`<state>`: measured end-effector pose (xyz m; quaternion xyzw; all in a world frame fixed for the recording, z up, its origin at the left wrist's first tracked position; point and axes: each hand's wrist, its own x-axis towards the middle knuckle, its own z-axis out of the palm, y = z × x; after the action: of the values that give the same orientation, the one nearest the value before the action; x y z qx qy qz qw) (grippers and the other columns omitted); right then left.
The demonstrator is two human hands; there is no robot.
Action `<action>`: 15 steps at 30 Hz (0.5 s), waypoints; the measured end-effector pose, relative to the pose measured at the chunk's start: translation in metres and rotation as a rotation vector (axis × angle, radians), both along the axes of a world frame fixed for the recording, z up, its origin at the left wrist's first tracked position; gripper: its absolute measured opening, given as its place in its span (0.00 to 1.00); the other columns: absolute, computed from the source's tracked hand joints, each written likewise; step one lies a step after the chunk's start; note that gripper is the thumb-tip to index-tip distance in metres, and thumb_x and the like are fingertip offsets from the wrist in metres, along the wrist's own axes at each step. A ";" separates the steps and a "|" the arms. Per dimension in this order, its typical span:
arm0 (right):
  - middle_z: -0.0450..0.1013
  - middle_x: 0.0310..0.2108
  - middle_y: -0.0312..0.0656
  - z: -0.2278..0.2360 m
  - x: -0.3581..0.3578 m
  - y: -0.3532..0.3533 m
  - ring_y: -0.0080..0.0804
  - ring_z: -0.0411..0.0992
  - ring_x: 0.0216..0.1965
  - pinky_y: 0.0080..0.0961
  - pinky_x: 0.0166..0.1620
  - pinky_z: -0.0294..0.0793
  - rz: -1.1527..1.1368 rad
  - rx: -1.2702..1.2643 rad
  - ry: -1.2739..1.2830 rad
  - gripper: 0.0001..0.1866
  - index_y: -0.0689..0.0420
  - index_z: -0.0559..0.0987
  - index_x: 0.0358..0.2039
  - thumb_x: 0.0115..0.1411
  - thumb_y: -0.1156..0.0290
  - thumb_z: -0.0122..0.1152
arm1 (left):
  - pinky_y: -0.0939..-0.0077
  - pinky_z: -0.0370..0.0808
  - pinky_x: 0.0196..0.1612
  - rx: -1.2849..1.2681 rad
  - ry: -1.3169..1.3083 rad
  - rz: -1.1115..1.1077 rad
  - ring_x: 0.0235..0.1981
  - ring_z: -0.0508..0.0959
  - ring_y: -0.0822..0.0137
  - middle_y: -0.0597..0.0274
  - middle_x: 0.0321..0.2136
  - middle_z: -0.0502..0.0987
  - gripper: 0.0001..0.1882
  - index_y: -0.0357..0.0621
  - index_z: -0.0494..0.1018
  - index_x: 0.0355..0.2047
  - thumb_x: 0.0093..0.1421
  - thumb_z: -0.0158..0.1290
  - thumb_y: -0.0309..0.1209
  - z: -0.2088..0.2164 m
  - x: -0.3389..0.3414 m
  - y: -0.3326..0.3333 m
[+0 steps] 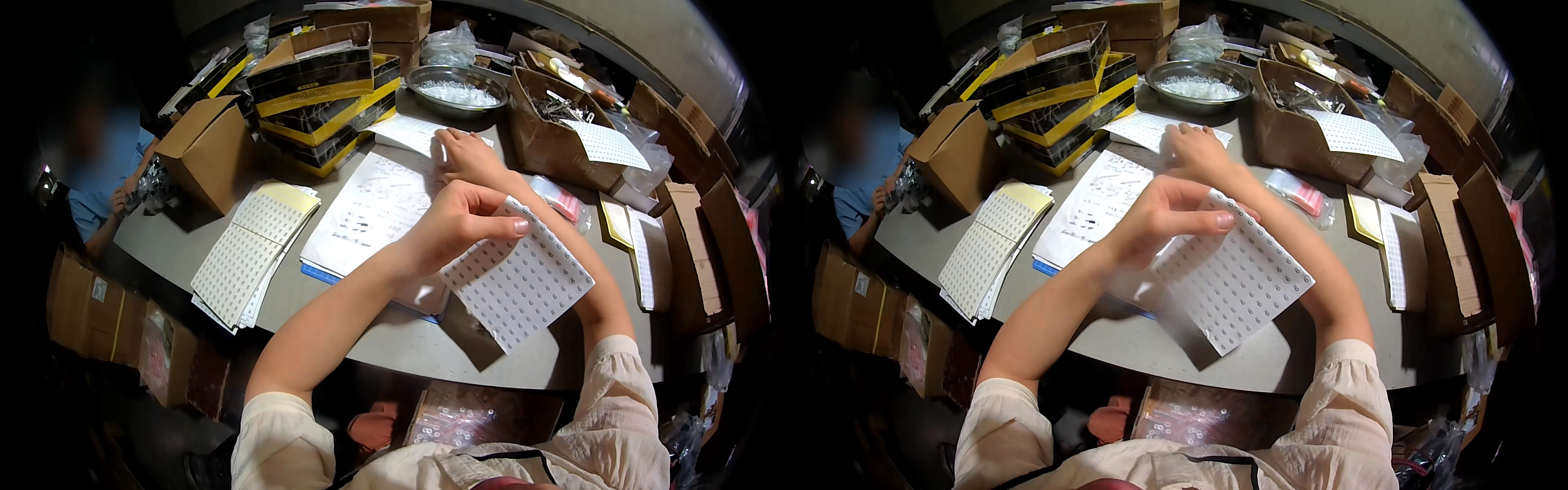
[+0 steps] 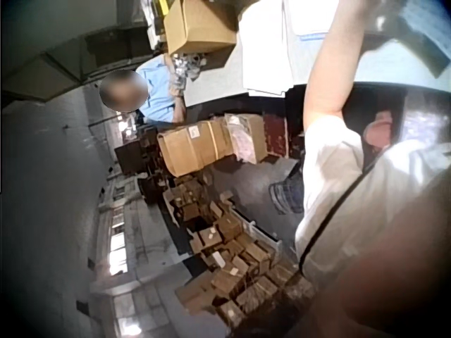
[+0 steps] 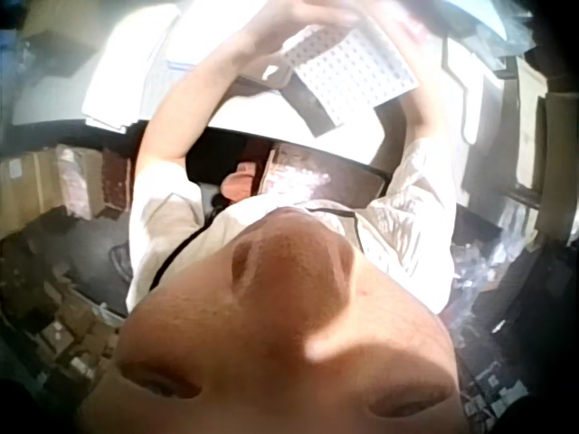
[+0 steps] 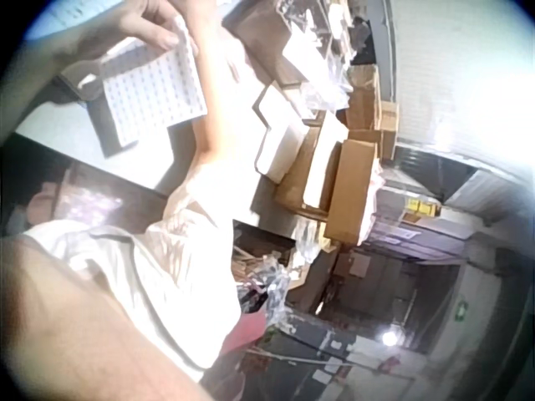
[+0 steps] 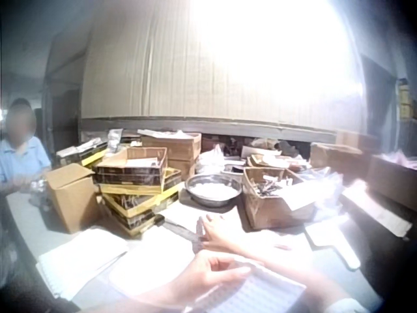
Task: The person peels small circular stickers from a sheet and places them onto small clear plastic bags on a table. The person handles multiple sticker sheets and bags, organizing them on the workspace.
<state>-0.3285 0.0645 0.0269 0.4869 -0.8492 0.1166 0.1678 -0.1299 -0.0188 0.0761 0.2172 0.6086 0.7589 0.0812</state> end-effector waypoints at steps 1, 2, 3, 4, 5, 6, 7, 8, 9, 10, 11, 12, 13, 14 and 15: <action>0.75 0.45 0.52 0.003 0.001 -0.001 0.54 0.74 0.52 0.55 0.53 0.72 -0.036 0.002 -0.064 0.25 0.59 0.74 0.44 0.51 0.60 0.70 | 0.79 0.72 0.46 0.002 0.003 0.006 0.38 0.79 0.74 0.61 0.35 0.84 0.19 0.38 0.84 0.45 0.58 0.64 0.39 -0.001 0.001 -0.001; 0.76 0.42 0.51 0.004 0.004 -0.002 0.53 0.75 0.50 0.52 0.50 0.75 -0.074 0.004 -0.127 0.21 0.59 0.74 0.42 0.51 0.63 0.69 | 0.78 0.72 0.45 0.003 0.005 0.011 0.38 0.79 0.74 0.61 0.35 0.84 0.19 0.38 0.84 0.45 0.58 0.64 0.39 -0.001 0.001 -0.002; 0.78 0.37 0.49 0.003 0.006 0.001 0.50 0.78 0.44 0.48 0.44 0.78 -0.031 -0.031 0.010 0.14 0.59 0.74 0.39 0.53 0.70 0.63 | 0.78 0.72 0.45 -0.003 0.006 0.017 0.38 0.79 0.74 0.61 0.35 0.84 0.19 0.38 0.84 0.44 0.58 0.64 0.39 -0.003 0.000 -0.001; 0.78 0.36 0.48 0.004 0.007 0.003 0.49 0.78 0.43 0.47 0.44 0.78 -0.055 -0.013 0.029 0.13 0.59 0.74 0.39 0.54 0.71 0.62 | 0.78 0.72 0.46 -0.009 0.006 0.023 0.38 0.79 0.74 0.61 0.35 0.84 0.19 0.38 0.84 0.44 0.58 0.64 0.40 -0.005 -0.001 -0.001; 0.78 0.36 0.47 0.006 0.006 0.005 0.49 0.78 0.43 0.47 0.45 0.77 -0.080 0.004 0.047 0.11 0.59 0.75 0.38 0.54 0.71 0.61 | 0.78 0.72 0.46 -0.015 0.005 0.030 0.38 0.79 0.74 0.61 0.35 0.84 0.19 0.37 0.84 0.43 0.58 0.64 0.40 -0.006 -0.001 0.000; 0.78 0.35 0.46 0.007 0.005 0.009 0.48 0.78 0.42 0.46 0.45 0.77 -0.106 0.020 0.065 0.10 0.59 0.75 0.38 0.55 0.72 0.60 | 0.78 0.72 0.46 -0.020 -0.003 0.033 0.38 0.79 0.74 0.61 0.35 0.84 0.19 0.37 0.84 0.43 0.58 0.64 0.40 -0.004 -0.001 0.000; 0.78 0.34 0.45 0.008 0.003 0.013 0.46 0.79 0.41 0.44 0.45 0.77 -0.068 0.007 0.150 0.09 0.58 0.76 0.37 0.55 0.72 0.59 | 0.78 0.72 0.46 -0.026 -0.011 0.037 0.39 0.79 0.73 0.60 0.35 0.84 0.19 0.36 0.83 0.43 0.58 0.64 0.39 -0.002 0.000 0.001; 0.78 0.34 0.44 0.009 0.000 0.017 0.45 0.79 0.40 0.42 0.45 0.76 -0.030 -0.007 0.234 0.08 0.57 0.76 0.37 0.55 0.73 0.58 | 0.77 0.73 0.46 -0.031 -0.020 0.042 0.39 0.80 0.73 0.60 0.35 0.84 0.19 0.36 0.83 0.43 0.59 0.64 0.39 -0.001 0.000 0.002; 0.78 0.33 0.43 0.012 0.002 0.020 0.43 0.79 0.39 0.40 0.44 0.76 0.010 -0.018 0.316 0.07 0.57 0.77 0.36 0.56 0.73 0.58 | 0.77 0.73 0.46 -0.051 -0.055 0.058 0.39 0.80 0.72 0.59 0.35 0.83 0.18 0.35 0.83 0.42 0.59 0.63 0.38 -0.002 -0.001 0.000; 0.78 0.33 0.42 0.014 0.004 0.023 0.42 0.79 0.39 0.39 0.44 0.75 -0.001 0.002 0.342 0.07 0.56 0.77 0.36 0.55 0.73 0.58 | 0.76 0.74 0.46 -0.072 -0.091 0.075 0.39 0.80 0.71 0.59 0.35 0.83 0.18 0.34 0.83 0.42 0.59 0.63 0.37 -0.005 -0.005 -0.003; 0.78 0.33 0.42 0.017 0.007 0.028 0.40 0.79 0.38 0.37 0.44 0.74 -0.012 0.023 0.367 0.07 0.55 0.77 0.36 0.55 0.72 0.58 | 0.76 0.74 0.46 -0.092 -0.127 0.092 0.39 0.80 0.71 0.58 0.35 0.83 0.18 0.33 0.83 0.42 0.60 0.62 0.36 -0.007 -0.008 -0.006; 0.78 0.32 0.41 0.020 0.012 0.033 0.39 0.79 0.38 0.35 0.44 0.73 -0.025 0.044 0.396 0.07 0.54 0.78 0.36 0.55 0.72 0.59 | 0.75 0.74 0.46 -0.138 -0.183 0.112 0.39 0.81 0.70 0.58 0.34 0.83 0.17 0.32 0.83 0.42 0.60 0.62 0.35 -0.007 -0.011 -0.009; 0.78 0.33 0.40 0.018 0.015 0.039 0.37 0.79 0.36 0.34 0.43 0.72 -0.016 0.046 0.444 0.08 0.54 0.78 0.36 0.55 0.71 0.59 | 0.75 0.75 0.46 -0.184 -0.240 0.132 0.38 0.81 0.69 0.57 0.34 0.83 0.17 0.31 0.82 0.42 0.60 0.61 0.35 -0.006 -0.014 -0.013; 0.77 0.33 0.39 0.015 0.020 0.044 0.37 0.79 0.37 0.34 0.44 0.72 -0.001 0.048 0.457 0.08 0.53 0.78 0.36 0.55 0.72 0.59 | 0.75 0.75 0.46 -0.230 -0.297 0.152 0.38 0.81 0.69 0.56 0.34 0.83 0.17 0.30 0.82 0.41 0.60 0.61 0.34 -0.007 -0.017 -0.017; 0.77 0.34 0.38 0.013 0.025 0.049 0.36 0.78 0.37 0.34 0.44 0.72 0.014 0.052 0.469 0.07 0.53 0.78 0.36 0.55 0.72 0.59 | 0.75 0.76 0.44 -0.218 -0.313 0.176 0.37 0.82 0.68 0.55 0.34 0.83 0.16 0.29 0.82 0.40 0.59 0.60 0.33 -0.017 -0.024 -0.019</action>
<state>-0.3036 0.1132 0.0394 0.5107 -0.7863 -0.0203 0.3472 -0.1539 -0.0379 0.0593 0.0324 0.6836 0.7172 0.1313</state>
